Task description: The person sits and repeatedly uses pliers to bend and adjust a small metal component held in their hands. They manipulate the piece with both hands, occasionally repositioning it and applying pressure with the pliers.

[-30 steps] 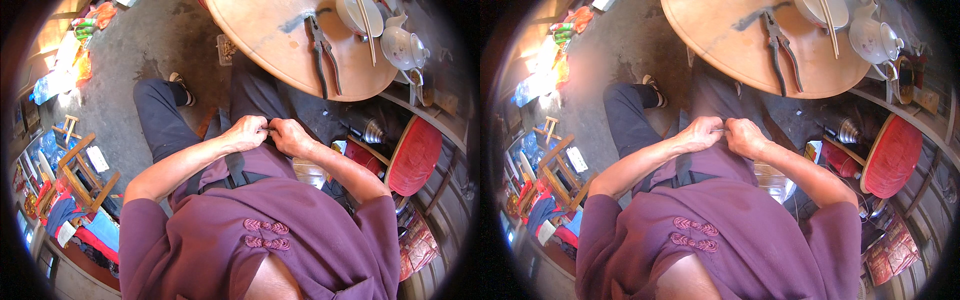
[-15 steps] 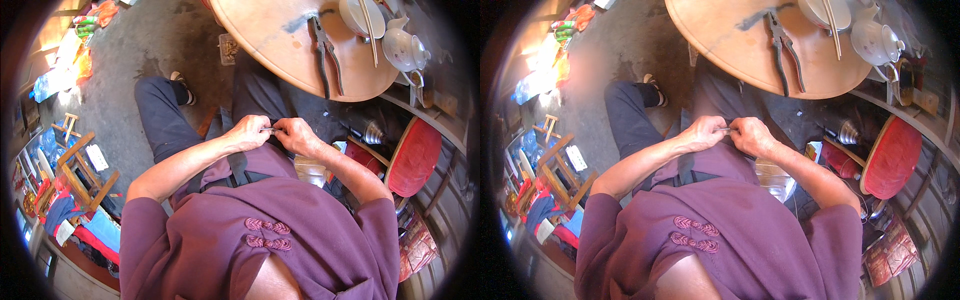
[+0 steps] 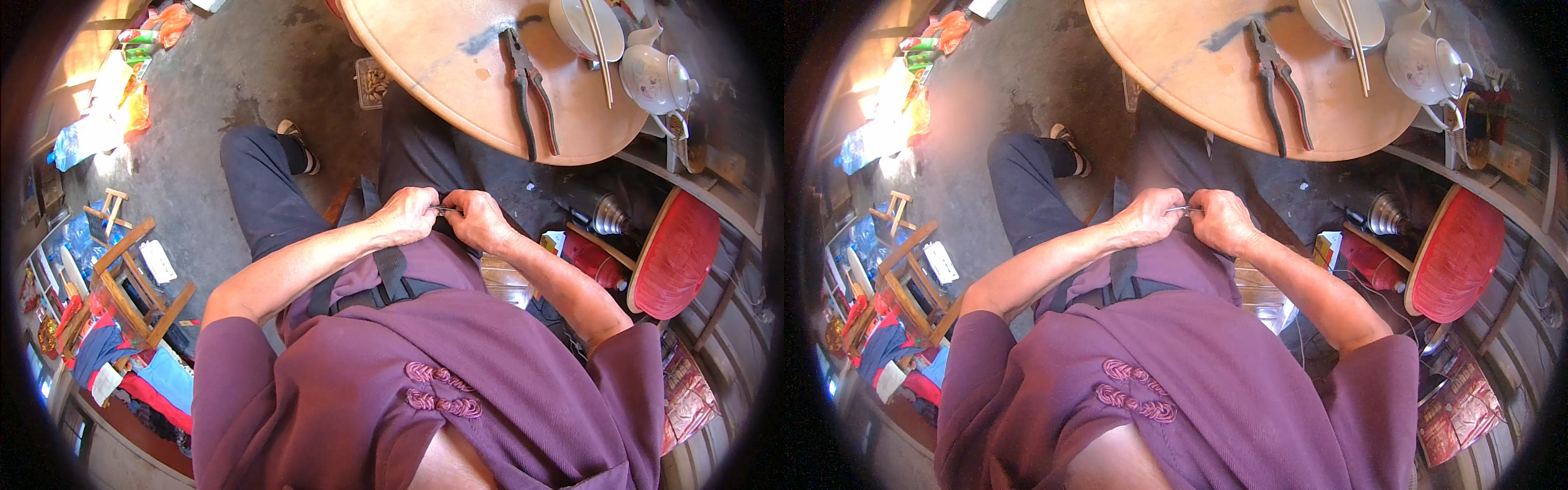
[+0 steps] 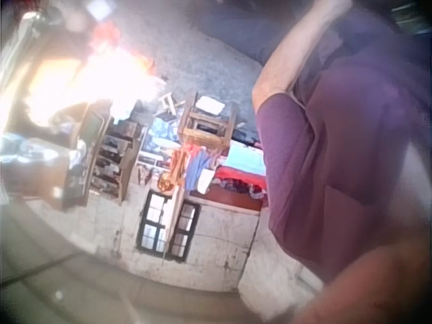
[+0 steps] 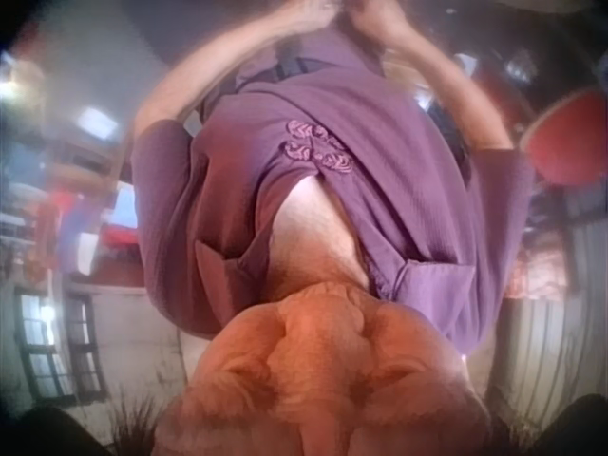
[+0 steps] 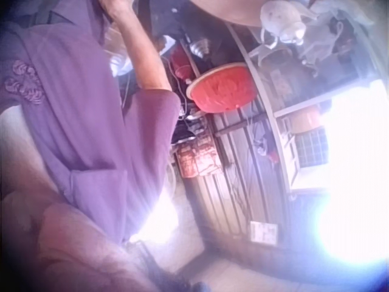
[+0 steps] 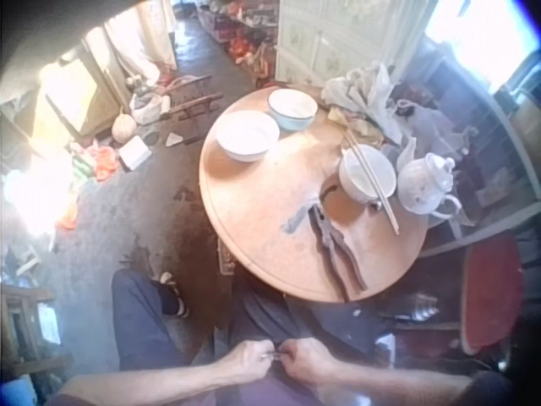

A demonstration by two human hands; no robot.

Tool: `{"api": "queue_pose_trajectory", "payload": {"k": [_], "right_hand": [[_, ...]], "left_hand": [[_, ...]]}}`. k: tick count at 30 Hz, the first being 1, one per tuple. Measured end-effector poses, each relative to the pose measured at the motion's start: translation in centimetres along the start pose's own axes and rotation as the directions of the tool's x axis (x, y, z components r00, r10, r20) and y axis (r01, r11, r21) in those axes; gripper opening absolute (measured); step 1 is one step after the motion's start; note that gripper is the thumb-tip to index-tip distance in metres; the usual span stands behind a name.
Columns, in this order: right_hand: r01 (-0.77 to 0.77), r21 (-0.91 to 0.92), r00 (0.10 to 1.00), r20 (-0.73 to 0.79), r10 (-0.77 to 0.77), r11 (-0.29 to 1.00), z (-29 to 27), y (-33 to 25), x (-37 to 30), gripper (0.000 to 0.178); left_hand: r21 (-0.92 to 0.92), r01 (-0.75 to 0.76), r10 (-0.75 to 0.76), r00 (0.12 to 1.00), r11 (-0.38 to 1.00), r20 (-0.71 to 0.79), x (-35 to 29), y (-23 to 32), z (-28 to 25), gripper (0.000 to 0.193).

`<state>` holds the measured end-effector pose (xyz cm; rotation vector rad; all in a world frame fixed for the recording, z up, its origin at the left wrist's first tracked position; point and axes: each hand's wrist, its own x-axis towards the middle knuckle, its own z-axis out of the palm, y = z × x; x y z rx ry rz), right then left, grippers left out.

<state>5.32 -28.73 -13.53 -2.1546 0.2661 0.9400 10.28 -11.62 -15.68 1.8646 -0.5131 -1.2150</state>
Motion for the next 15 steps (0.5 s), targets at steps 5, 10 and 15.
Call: {"api": "queue_pose_trajectory", "payload": {"k": [5,10,15], "right_hand": [[-0.011,-0.001,0.999,0.041,0.011,1.0,-0.3,0.1,0.5,0.024],[-0.016,-0.155,0.999,0.032,0.021,0.988,-0.6,-1.2,0.1,0.023],[-0.05,-0.112,0.997,0.051,0.056,0.992,-0.5,-1.4,0.6,0.023]], "left_hand": [[0.035,-0.008,0.008,1.0,0.999,0.003,0.1,-0.2,0.0,0.021],[0.097,-0.019,0.02,1.0,0.995,-0.003,0.4,-0.4,0.2,0.02],[0.069,-0.016,0.018,1.0,0.998,-0.016,0.3,-0.4,0.0,0.019]]}}
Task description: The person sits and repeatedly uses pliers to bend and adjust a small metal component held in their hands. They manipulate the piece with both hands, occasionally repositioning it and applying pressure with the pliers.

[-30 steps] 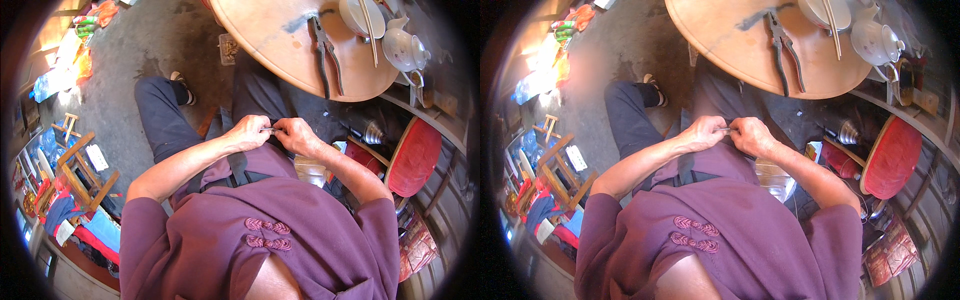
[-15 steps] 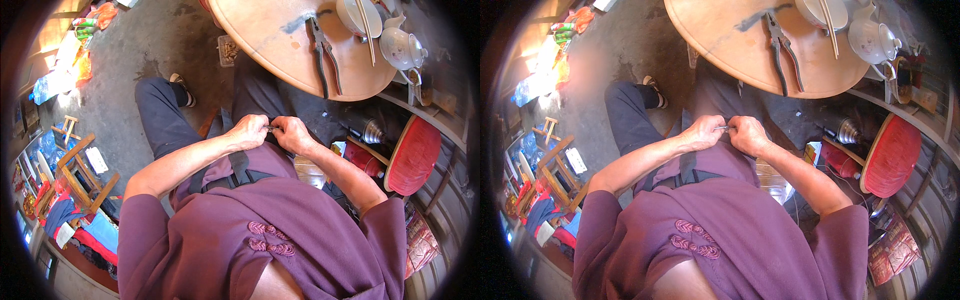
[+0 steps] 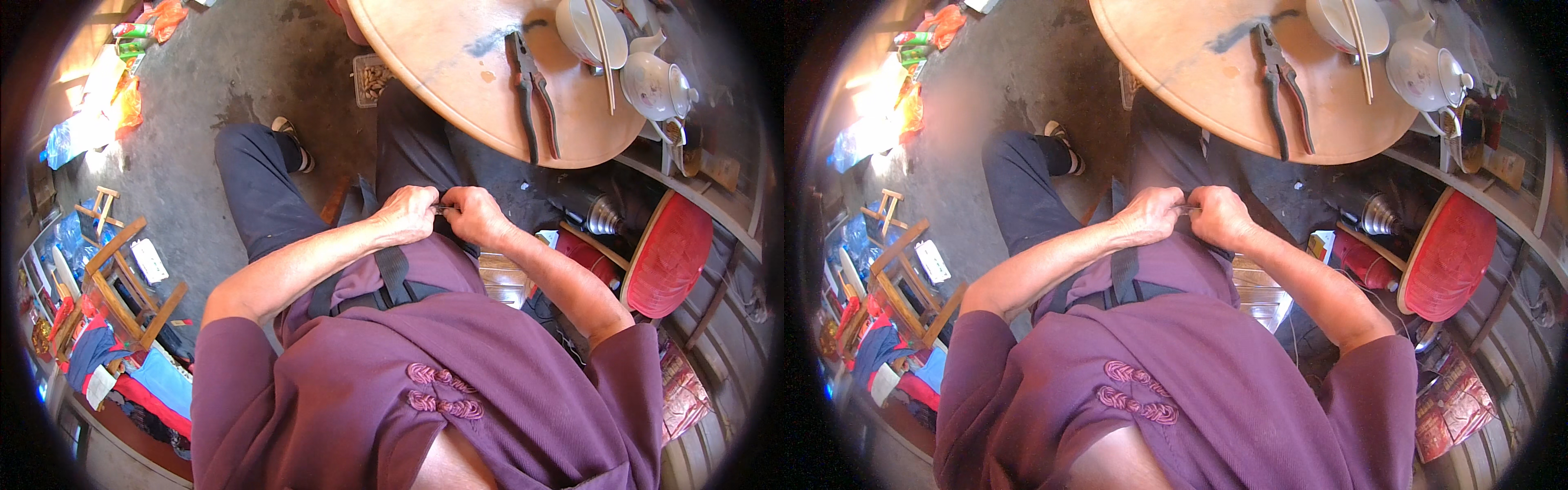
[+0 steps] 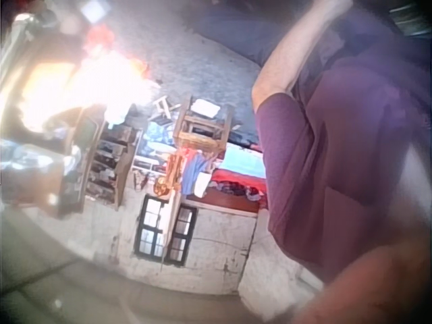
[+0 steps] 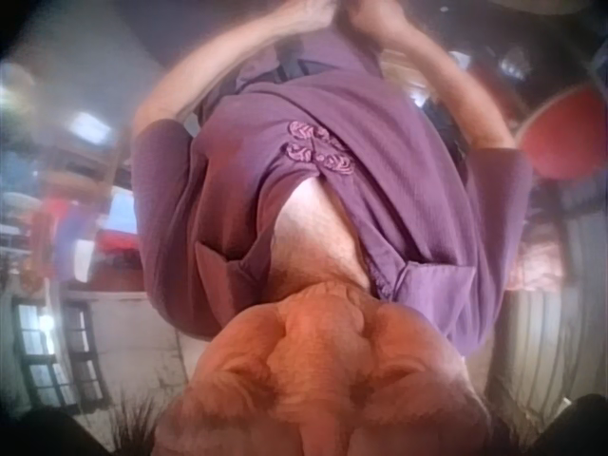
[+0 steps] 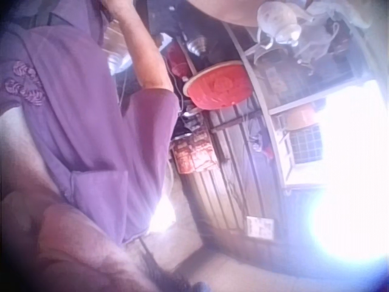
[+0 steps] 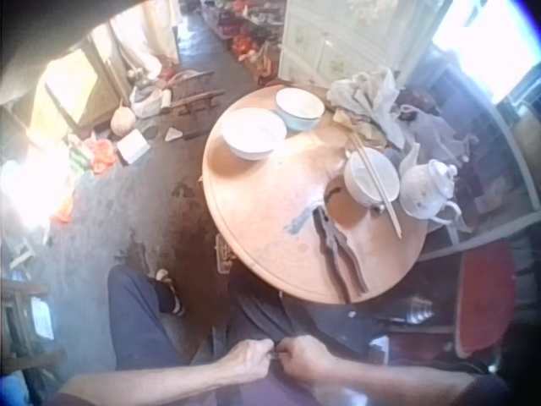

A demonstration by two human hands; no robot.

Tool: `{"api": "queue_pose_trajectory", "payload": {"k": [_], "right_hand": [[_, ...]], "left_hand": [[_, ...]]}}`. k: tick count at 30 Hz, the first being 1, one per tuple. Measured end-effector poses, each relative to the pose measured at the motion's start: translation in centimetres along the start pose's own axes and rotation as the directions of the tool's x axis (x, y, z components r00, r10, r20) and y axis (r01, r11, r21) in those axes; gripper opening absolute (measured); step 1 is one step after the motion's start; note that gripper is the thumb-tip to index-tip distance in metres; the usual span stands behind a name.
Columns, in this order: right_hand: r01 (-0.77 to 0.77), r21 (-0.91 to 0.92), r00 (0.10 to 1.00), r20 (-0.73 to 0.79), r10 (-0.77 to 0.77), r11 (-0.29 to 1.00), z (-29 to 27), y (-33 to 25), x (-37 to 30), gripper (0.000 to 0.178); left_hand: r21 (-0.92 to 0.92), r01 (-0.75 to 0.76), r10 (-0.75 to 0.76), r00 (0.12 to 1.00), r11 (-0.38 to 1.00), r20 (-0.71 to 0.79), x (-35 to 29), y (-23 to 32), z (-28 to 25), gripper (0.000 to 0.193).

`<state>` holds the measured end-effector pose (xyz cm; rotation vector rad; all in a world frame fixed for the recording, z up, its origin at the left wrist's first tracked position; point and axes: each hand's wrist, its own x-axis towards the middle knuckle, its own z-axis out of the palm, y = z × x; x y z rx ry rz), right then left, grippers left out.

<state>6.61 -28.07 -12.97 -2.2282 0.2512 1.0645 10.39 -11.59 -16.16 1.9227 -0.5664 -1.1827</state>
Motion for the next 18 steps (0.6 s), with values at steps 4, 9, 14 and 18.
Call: {"api": "queue_pose_trajectory", "payload": {"k": [4,9,14,18], "right_hand": [[-0.11,0.252,0.989,0.126,0.08,0.961,-0.3,0.9,0.8,0.024],[0.081,-0.002,0.997,-0.01,-0.081,0.997,0.2,0.9,0.6,0.023],[-0.015,0.115,0.997,0.076,0.006,0.993,-0.6,0.7,1.5,0.02],[-0.087,0.213,0.99,0.123,0.062,0.973,-0.3,1.2,1.9,0.02]], "left_hand": [[-0.051,0.009,-0.01,1.0,0.999,-0.021,0.0,0.1,0.0,0.018],[-0.047,0.008,-0.01,0.999,0.999,-0.048,0.1,-0.3,0.4,0.018],[-0.072,0.016,-0.019,0.999,0.997,-0.049,0.2,-0.2,0.3,0.018],[-0.07,0.04,-0.042,0.999,0.997,-0.029,0.0,0.0,-0.1,0.018]]}}
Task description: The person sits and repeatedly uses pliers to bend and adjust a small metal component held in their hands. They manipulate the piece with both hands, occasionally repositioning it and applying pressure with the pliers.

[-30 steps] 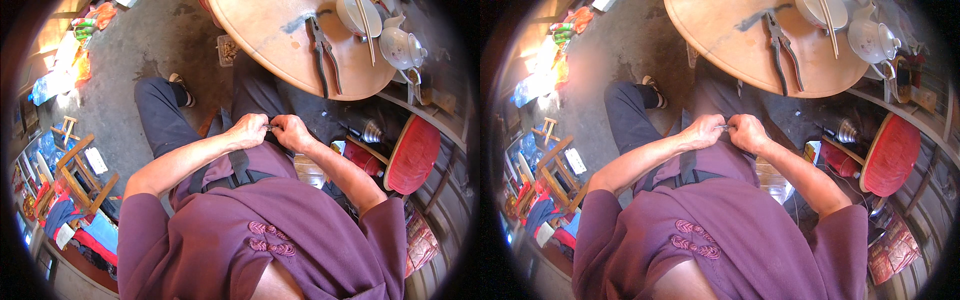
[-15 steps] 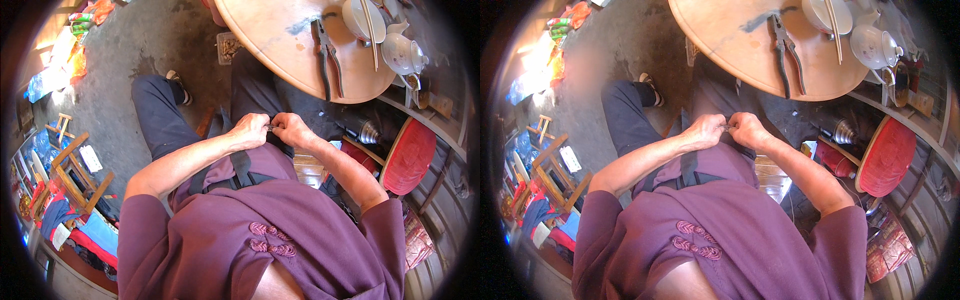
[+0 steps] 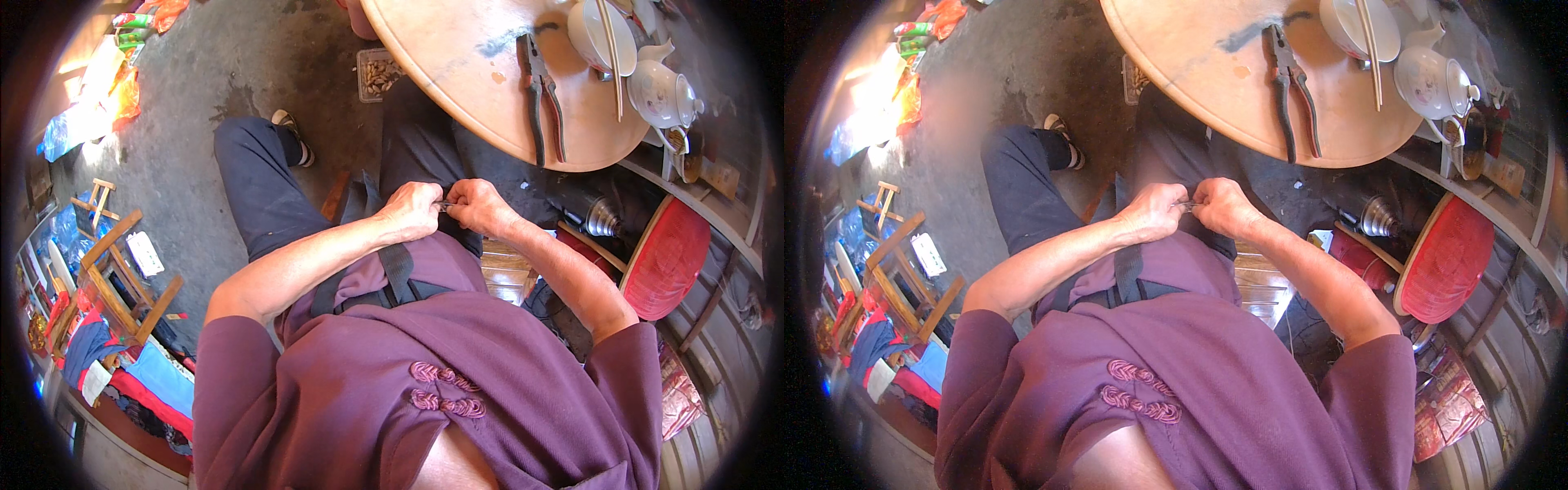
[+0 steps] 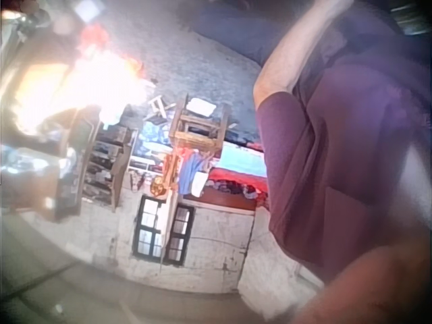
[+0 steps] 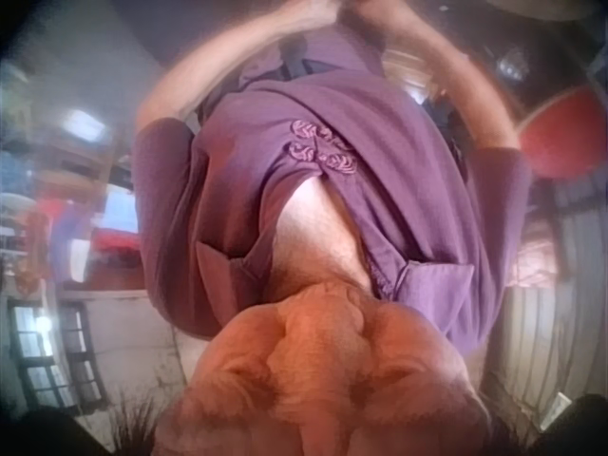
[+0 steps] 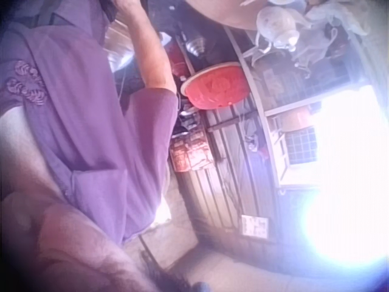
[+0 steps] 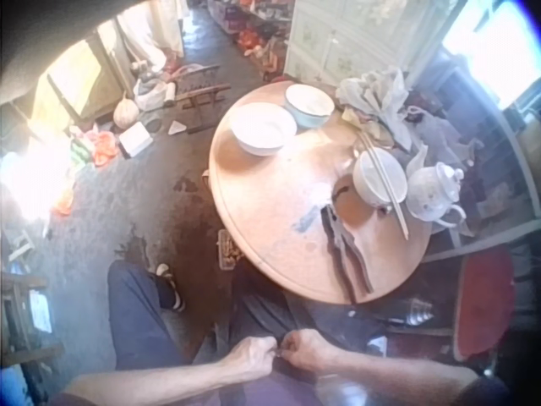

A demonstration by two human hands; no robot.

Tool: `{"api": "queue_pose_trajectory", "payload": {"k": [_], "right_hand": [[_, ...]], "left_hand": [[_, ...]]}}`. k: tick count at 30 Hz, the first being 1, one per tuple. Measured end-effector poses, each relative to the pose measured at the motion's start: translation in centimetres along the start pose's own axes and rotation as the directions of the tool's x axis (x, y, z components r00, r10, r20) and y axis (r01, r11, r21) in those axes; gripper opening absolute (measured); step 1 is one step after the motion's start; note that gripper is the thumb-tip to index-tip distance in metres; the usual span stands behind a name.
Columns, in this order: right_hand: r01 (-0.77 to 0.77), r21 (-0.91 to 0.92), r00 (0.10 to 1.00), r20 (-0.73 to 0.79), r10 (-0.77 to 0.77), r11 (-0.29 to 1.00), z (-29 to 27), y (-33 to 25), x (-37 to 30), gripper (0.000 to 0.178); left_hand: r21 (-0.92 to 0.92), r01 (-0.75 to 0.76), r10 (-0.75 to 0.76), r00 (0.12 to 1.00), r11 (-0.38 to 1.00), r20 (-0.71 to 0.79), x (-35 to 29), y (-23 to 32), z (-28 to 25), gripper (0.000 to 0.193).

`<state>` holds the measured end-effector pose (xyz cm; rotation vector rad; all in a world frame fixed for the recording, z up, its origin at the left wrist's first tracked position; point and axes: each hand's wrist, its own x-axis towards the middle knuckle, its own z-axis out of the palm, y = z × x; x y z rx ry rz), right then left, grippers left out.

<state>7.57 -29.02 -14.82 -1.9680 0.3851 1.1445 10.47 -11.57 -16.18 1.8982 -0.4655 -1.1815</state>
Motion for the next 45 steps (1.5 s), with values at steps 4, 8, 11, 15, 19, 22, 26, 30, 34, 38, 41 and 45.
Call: {"api": "queue_pose_trajectory", "payload": {"k": [4,8,11,15,19,22,26,30,34,38,41,45], "right_hand": [[0.1,-0.094,0.994,-0.038,-0.104,0.991,0.0,0.1,-0.2,0.021],[0.177,-0.323,0.971,-0.097,-0.218,0.93,0.2,-0.8,-1.0,0.021],[0.205,-0.153,0.975,-0.051,-0.214,0.967,0.0,0.1,-0.2,0.019],[-0.033,0.115,0.995,0.093,0.022,0.993,-0.6,-0.1,0.3,0.015],[-0.014,0.14,0.994,0.11,-0.002,0.99,-1.0,-0.1,0.1,0.014],[0.008,0.195,0.993,0.114,-0.031,0.981,-1.2,0.1,-0.2,0.014],[0.015,0.334,0.989,0.133,-0.062,0.942,-1.2,1.4,-0.4,0.014],[-0.067,0.407,0.983,0.184,-0.01,0.911,-2.0,1.0,-1.4,0.017],[-0.048,0.449,0.988,0.151,-0.023,0.892,-2.2,0.8,-3.0,0.018],[0.042,0.389,0.994,0.074,-0.077,0.92,-1.6,0.7,-3.2,0.017],[0.049,0.402,0.994,0.066,-0.082,0.914,-1.5,0.4,-3.4,0.016],[0.04,0.484,0.995,0.062,-0.08,0.874,-0.8,0.7,-3.4,0.013]], "left_hand": [[-0.022,-0.012,0.012,1.0,1.0,0.007,0.0,0.0,-0.2,0.019],[-0.005,-0.001,0.001,1.0,1.0,0.009,0.1,-0.2,-0.2,0.019],[-0.056,-0.026,0.026,1.0,0.998,0.006,0.1,-0.4,0.0,0.019],[-0.007,0.006,-0.006,1.0,1.0,0.019,0.2,-0.1,-0.1,0.02],[-0.048,0.051,-0.048,0.997,0.998,0.056,0.2,0.1,-0.4,0.02],[-0.111,0.067,-0.064,0.997,0.992,0.031,0.2,-0.1,0.0,0.018],[-0.188,0.104,-0.097,0.994,0.977,0.045,0.3,-0.6,0.4,0.017],[-0.277,0.107,-0.092,0.994,0.955,0.067,0.0,-0.3,0.1,0.016],[-0.368,0.1,-0.067,0.993,0.924,0.1,-0.3,0.3,-0.1,0.016],[-0.344,0.116,-0.061,0.984,0.932,0.167,-0.2,0.5,-0.2,0.016],[-0.309,0.156,-0.086,0.969,0.938,0.231,0.0,0.3,-0.4,0.017],[-0.292,0.193,-0.113,0.956,0.937,0.27,-0.1,0.9,-0.9,0.017]]}}
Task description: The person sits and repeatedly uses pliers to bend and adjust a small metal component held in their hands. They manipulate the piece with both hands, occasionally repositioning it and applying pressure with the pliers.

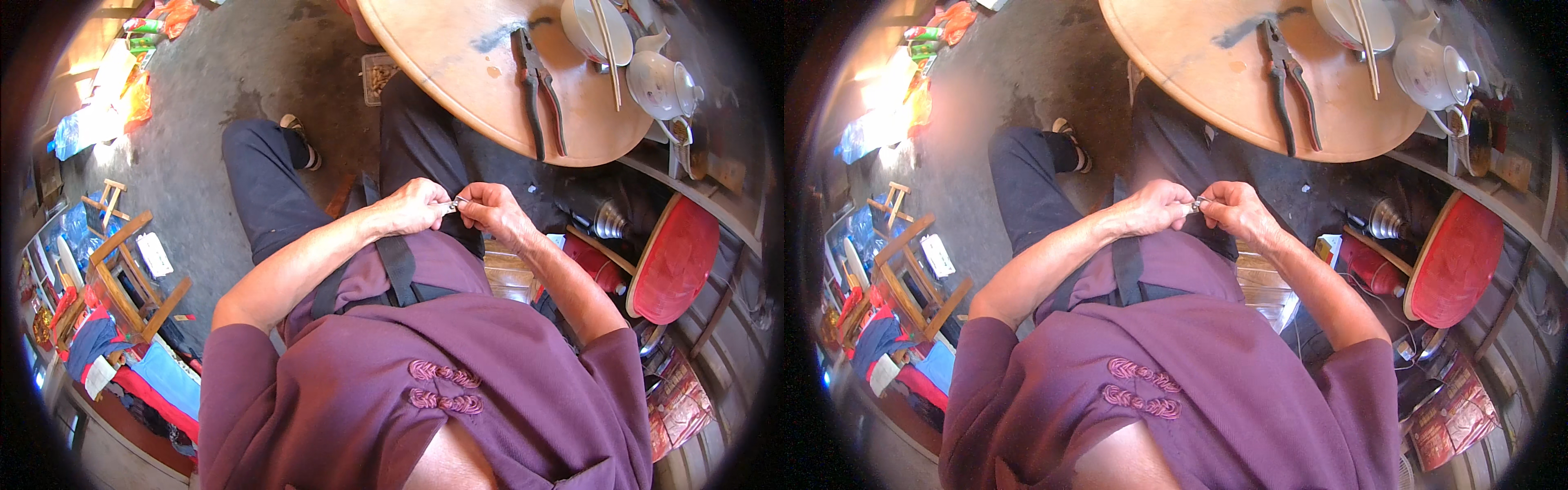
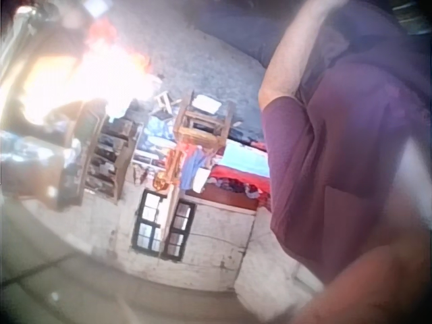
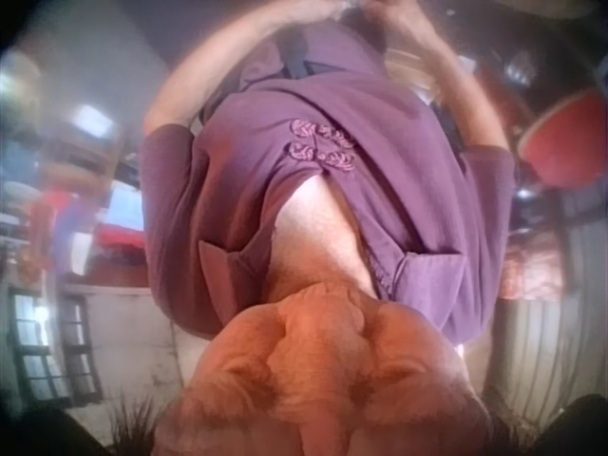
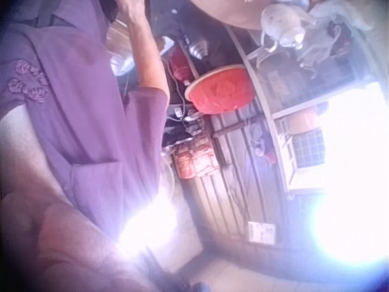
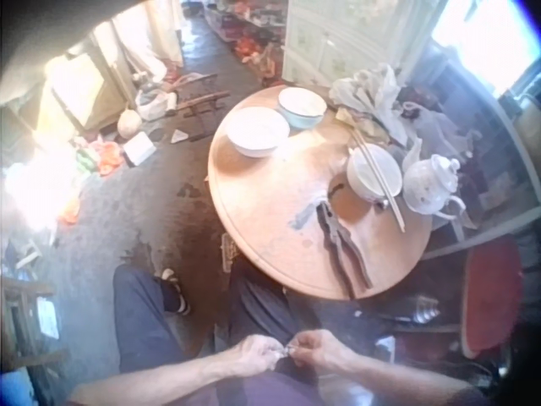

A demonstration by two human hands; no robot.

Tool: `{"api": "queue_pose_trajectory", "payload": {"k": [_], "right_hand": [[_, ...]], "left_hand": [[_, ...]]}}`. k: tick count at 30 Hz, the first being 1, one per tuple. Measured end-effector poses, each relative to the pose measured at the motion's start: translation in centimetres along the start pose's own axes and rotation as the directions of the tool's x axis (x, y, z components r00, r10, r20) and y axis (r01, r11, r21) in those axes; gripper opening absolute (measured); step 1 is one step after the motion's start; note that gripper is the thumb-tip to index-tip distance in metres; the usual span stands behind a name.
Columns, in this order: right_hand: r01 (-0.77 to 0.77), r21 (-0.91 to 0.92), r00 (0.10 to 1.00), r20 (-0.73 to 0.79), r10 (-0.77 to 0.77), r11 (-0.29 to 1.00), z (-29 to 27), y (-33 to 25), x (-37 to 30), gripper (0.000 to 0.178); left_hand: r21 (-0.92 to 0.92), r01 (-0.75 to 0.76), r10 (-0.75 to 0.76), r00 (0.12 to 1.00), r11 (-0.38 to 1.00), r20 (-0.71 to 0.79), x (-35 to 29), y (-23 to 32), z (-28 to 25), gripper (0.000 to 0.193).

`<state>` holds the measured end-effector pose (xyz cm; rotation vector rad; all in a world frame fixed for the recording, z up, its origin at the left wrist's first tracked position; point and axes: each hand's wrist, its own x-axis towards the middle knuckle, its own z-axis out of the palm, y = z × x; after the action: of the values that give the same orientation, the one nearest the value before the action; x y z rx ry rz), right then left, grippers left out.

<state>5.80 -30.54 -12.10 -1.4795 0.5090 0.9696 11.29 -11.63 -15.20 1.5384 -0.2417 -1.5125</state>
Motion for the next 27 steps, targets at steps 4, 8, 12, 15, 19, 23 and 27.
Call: {"api": "queue_pose_trajectory", "payload": {"k": [4,8,12,15,19,23,27], "right_hand": [[-0.002,0.104,1.0,0.008,0.001,0.995,0.0,0.3,0.2,0.013],[0.002,0.219,0.999,0.04,-0.011,0.976,-0.2,0.3,0.8,0.013],[0.033,0.389,0.999,0.005,-0.037,0.921,-0.2,-0.9,0.2,0.013],[0.101,0.465,0.995,-0.05,-0.088,0.88,0.6,-1.4,-0.4,0.013],[0.196,0.579,0.98,-0.082,-0.182,0.791,1.4,-1.6,-1.5,0.014],[0.222,0.612,0.974,-0.108,-0.198,0.759,2.0,-2.1,-2.6,0.016],[0.268,0.536,0.963,-0.138,-0.231,0.8,2.1,-2.9,-3.3,0.017]], "left_hand": [[-0.048,0.056,-0.056,0.998,0.997,0.004,-0.4,0.6,-0.2,0.017],[-0.124,-0.005,-0.001,0.999,0.992,-0.048,-0.7,0.2,0.0,0.017],[0.223,-0.261,0.328,0.873,0.939,-0.36,-1.8,1.2,0.7,0.01],[0.353,-0.357,0.49,0.752,0.865,-0.441,-2.8,2.2,1.7,0.007],[0.427,-0.362,0.546,0.688,0.829,-0.478,-4.2,3.7,1.7,0.007],[0.503,-0.322,0.573,0.651,0.802,-0.497,-5.1,4.7,2.1,0.007],[0.55,-0.297,0.596,0.62,0.78,-0.511,-5.9,5.5,2.4,0.007]]}}
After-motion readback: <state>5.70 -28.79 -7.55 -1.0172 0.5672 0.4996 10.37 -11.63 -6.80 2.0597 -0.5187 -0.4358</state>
